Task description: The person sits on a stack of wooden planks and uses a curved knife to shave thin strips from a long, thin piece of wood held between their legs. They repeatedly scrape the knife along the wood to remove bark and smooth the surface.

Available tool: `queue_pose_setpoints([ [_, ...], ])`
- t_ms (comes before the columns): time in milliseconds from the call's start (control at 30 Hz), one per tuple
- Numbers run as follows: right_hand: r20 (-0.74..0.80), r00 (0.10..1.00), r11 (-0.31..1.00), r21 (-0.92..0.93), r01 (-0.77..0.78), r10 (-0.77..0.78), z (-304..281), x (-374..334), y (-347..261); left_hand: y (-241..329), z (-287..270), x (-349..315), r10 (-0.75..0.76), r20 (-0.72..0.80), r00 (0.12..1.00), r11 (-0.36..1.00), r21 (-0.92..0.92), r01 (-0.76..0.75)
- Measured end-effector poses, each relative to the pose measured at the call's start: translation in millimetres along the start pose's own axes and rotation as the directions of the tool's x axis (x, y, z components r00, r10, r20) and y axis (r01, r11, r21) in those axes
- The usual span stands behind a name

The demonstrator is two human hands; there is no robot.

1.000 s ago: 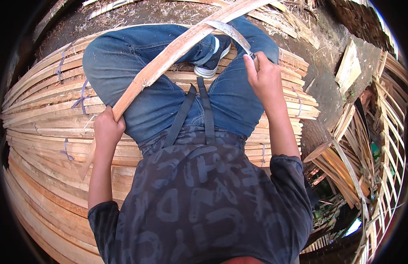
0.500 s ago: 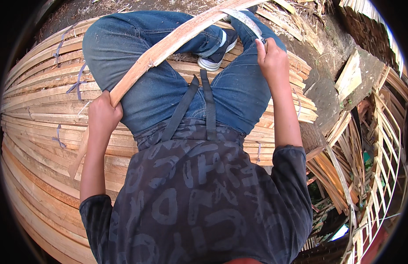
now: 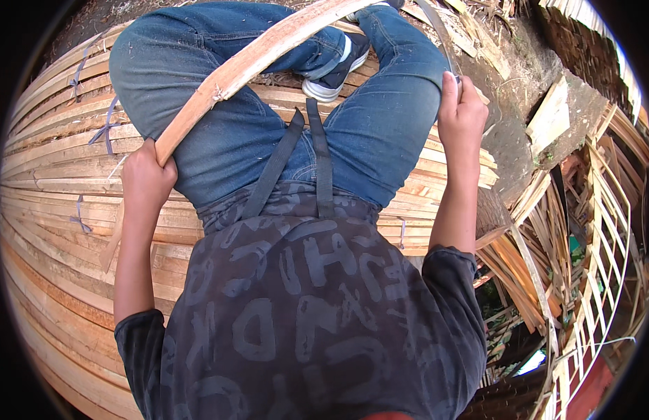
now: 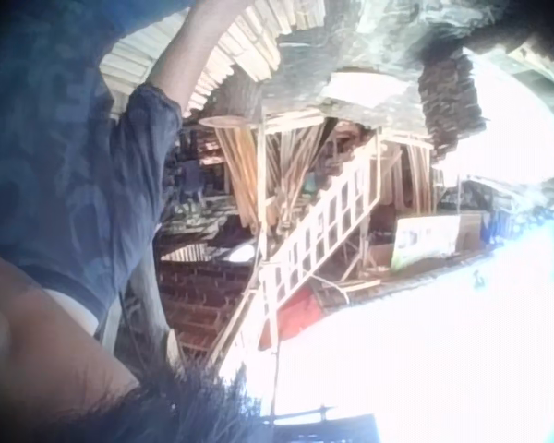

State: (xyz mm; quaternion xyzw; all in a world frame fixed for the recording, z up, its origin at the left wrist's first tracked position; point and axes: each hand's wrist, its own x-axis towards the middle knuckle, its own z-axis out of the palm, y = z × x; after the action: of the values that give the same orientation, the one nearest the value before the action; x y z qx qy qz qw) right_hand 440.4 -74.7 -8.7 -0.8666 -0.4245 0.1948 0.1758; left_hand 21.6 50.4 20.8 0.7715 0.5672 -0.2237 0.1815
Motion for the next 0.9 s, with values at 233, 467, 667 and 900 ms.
queue_pose_setpoints([
  [233,0.110,0.975,0.977,-0.072,0.201,-0.192,36,11,-25,-10,7,5,0.010,0.015,1.000,0.999,-0.048,-0.009],
  [467,0.022,0.998,0.962,-0.268,0.056,-0.052,38,55,21,-7,0,3,-0.026,0.054,0.998,1.000,-0.006,0.026],
  [667,-0.176,0.964,0.922,-0.300,-0.244,0.198,-31,82,123,-6,3,2,-0.026,0.018,0.999,0.999,-0.019,0.027],
  [900,-0.035,0.997,0.997,0.041,0.068,-0.066,7,3,-10,0,0,3,-0.038,0.032,0.999,0.994,-0.104,0.041],
])
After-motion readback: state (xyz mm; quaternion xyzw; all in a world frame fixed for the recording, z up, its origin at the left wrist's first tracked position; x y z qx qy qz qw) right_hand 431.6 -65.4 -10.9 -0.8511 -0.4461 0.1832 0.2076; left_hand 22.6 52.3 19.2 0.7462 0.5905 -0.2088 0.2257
